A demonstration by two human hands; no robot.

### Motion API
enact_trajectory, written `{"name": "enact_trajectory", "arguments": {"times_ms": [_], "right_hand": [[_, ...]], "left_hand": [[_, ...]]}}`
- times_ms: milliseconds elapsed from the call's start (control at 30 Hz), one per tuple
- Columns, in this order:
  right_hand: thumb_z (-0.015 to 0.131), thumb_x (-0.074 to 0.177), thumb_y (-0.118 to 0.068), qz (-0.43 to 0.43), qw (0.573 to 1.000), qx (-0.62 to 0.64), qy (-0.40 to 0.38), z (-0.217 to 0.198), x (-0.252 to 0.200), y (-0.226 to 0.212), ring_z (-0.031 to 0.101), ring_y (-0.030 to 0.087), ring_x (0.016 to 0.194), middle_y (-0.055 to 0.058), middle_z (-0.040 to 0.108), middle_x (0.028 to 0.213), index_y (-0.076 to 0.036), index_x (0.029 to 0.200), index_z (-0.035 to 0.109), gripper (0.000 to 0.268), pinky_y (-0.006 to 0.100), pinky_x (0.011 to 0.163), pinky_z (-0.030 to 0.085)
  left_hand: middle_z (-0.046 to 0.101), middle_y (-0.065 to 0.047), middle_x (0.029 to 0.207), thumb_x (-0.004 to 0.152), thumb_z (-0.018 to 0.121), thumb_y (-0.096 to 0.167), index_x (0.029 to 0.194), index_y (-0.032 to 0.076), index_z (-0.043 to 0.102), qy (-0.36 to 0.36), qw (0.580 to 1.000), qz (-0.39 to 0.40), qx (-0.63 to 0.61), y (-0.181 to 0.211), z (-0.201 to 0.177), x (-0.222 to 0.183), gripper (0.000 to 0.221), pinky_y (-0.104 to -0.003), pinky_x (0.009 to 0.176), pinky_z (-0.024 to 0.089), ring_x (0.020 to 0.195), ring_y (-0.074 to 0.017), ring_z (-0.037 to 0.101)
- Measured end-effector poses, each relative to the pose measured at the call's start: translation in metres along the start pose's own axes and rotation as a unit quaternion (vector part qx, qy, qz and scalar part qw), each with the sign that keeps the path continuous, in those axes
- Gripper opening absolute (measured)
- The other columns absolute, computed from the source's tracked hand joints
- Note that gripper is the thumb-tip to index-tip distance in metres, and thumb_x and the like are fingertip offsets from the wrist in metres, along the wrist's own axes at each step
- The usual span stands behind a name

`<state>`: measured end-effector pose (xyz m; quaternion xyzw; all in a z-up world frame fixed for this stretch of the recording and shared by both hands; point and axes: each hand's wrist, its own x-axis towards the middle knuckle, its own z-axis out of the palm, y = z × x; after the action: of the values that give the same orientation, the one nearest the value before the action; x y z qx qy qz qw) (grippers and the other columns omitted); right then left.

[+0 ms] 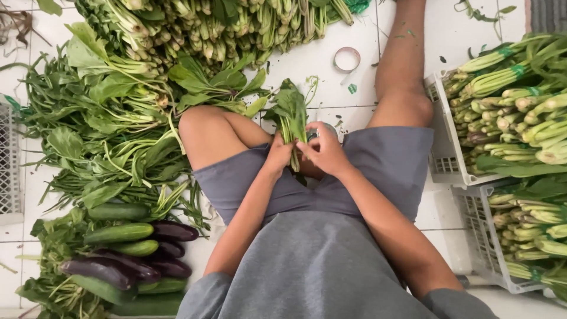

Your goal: The person is gathering mustard greens into bunches and securing them with green tape while sitting on the floor.

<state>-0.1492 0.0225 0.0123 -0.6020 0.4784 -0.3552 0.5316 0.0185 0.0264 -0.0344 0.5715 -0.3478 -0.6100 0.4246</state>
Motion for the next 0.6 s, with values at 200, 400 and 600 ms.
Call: {"name": "enact_trajectory", "arguments": {"times_ms": [200, 400, 600], "right_hand": [[0.075, 0.094, -0.035, 0.036, 0.980, -0.181, -0.075, -0.001, -0.010, -0.027, 0.071, 0.021, 0.068, 0.001, 0.074, 0.068, -0.014, 0.107, 0.057, 0.030, 0.035, 0.069, 0.054], [0.068, 0.099, -0.033, -0.012, 0.968, -0.227, -0.103, -0.001, -0.010, -0.035, 0.073, 0.023, 0.070, 0.004, 0.077, 0.081, -0.016, 0.120, 0.064, 0.028, 0.038, 0.064, 0.056], [0.070, 0.092, -0.006, -0.078, 0.987, -0.137, -0.040, -0.004, -0.004, -0.025, 0.069, 0.029, 0.075, 0.011, 0.070, 0.093, -0.008, 0.108, 0.075, 0.017, 0.039, 0.065, 0.056]], "left_hand": [[0.065, -0.015, 0.126, 0.101, 0.058, 0.039, 0.133, 0.009, 0.063, 0.013, 0.988, -0.115, -0.098, -0.004, -0.003, 0.008, 0.044, -0.046, 0.106, 0.044, 0.114, -0.0258, 0.059], [0.042, -0.022, 0.157, 0.099, 0.034, 0.074, 0.152, 0.000, 0.043, 0.022, 0.968, -0.133, -0.211, 0.057, 0.005, -0.016, 0.092, -0.047, 0.122, 0.029, 0.142, -0.0349, 0.044], [0.068, -0.008, 0.108, 0.093, 0.079, 0.039, 0.129, 0.003, 0.058, -0.020, 0.991, -0.054, -0.125, -0.013, -0.007, 0.013, 0.055, -0.042, 0.088, 0.057, 0.100, -0.0213, 0.067]]}}
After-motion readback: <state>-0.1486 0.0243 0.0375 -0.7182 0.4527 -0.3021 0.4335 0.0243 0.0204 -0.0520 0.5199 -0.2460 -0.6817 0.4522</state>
